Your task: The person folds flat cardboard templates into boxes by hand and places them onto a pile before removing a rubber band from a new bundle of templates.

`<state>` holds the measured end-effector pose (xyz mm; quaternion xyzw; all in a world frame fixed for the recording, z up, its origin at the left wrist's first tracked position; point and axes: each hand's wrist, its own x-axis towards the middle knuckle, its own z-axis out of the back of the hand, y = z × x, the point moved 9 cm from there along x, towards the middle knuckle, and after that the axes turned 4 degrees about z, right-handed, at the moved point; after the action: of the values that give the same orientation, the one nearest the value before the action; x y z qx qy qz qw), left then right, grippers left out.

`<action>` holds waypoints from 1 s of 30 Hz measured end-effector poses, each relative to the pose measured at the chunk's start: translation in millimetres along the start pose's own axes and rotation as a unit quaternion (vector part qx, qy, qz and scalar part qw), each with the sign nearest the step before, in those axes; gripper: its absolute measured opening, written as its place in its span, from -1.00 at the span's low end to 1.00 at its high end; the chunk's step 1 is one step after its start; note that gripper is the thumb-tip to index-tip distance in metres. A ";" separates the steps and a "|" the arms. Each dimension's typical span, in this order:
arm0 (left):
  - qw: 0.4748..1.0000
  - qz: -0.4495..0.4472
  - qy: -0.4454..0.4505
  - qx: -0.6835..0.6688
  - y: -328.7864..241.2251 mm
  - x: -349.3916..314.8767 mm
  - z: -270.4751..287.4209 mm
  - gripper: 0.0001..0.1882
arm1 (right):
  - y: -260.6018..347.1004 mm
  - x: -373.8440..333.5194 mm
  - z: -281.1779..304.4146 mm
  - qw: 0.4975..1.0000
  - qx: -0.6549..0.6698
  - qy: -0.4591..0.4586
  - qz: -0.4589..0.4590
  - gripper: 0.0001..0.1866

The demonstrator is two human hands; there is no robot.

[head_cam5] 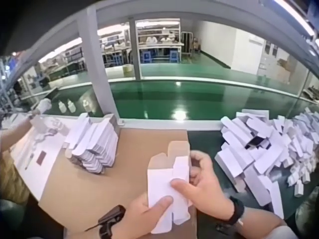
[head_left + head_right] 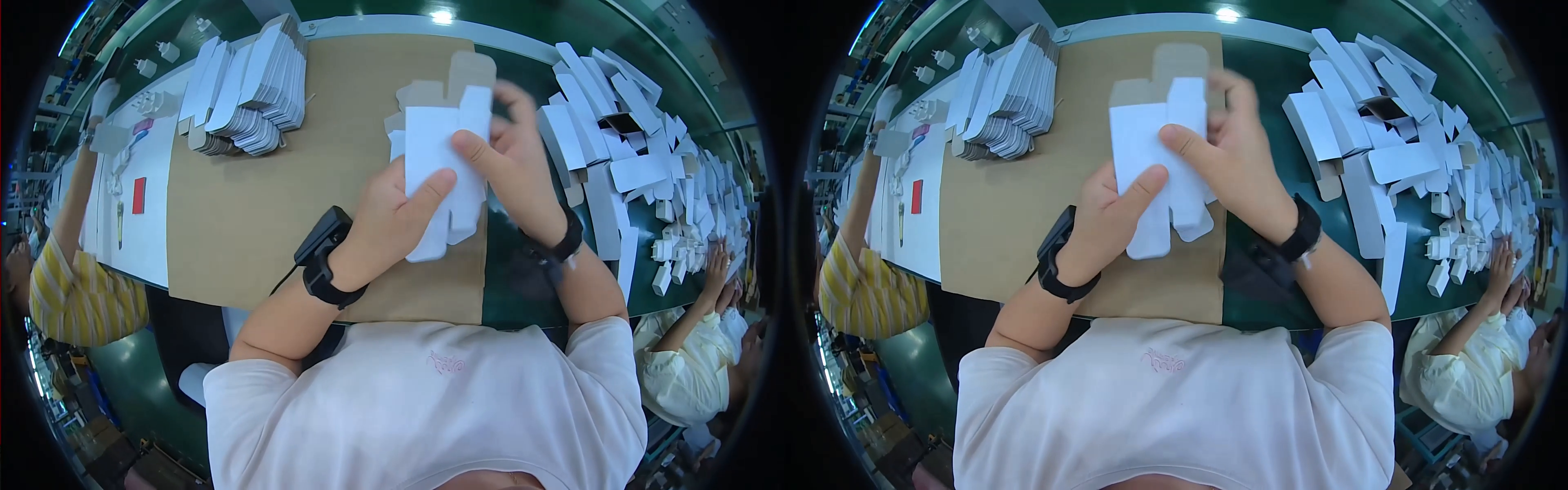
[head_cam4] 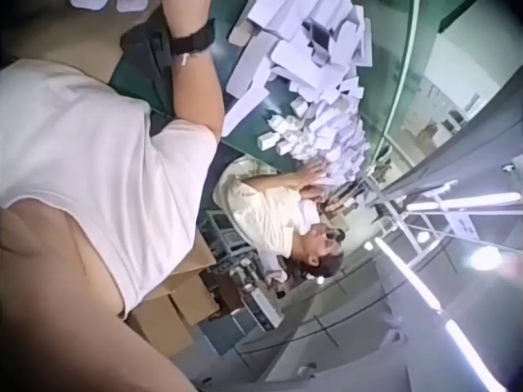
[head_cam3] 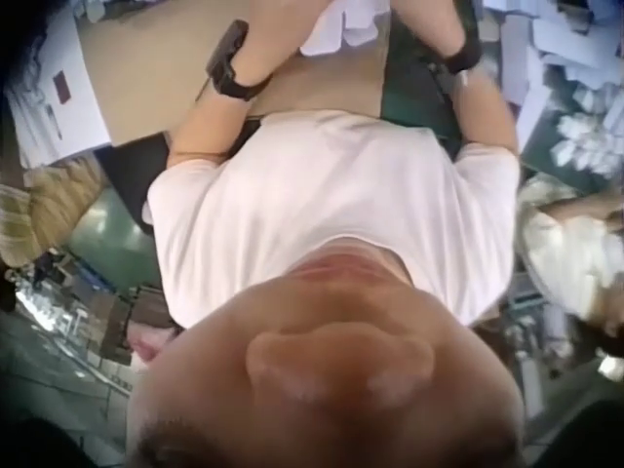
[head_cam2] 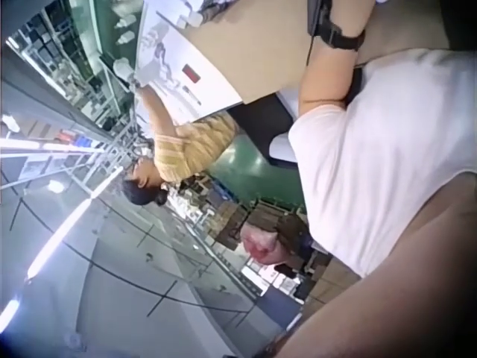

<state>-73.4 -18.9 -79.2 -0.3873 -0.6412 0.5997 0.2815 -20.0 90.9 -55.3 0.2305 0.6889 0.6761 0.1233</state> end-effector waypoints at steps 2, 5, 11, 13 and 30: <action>0.995 -0.025 -0.034 0.095 -9.8 -3.8 7.9 -0.74 | 22.4 -2.2 5.3 0.985 -0.127 -0.058 0.104 -0.44; 0.973 -0.071 -0.063 0.211 -21.7 -4.1 10.9 -0.74 | 40.8 -12.6 -26.7 0.891 -0.398 0.051 0.213 -0.48; 0.995 -0.036 0.054 0.075 -8.0 -5.0 -1.2 -0.79 | 45.7 -13.2 -15.6 0.945 -0.296 0.015 0.136 -0.70; 0.992 0.042 0.115 -0.039 1.4 -3.7 -8.5 -0.62 | 52.0 -15.6 -21.1 0.916 -0.352 0.053 0.184 -0.70; 0.970 0.040 0.115 -0.212 -7.9 -4.8 -13.8 -0.43 | 8.6 -16.9 -19.1 0.986 -0.123 0.102 0.039 -0.80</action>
<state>-60.7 -15.2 -69.2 -0.5295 -0.7010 0.4127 0.2405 -13.3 65.8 -48.1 0.1696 0.6000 0.7800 0.0531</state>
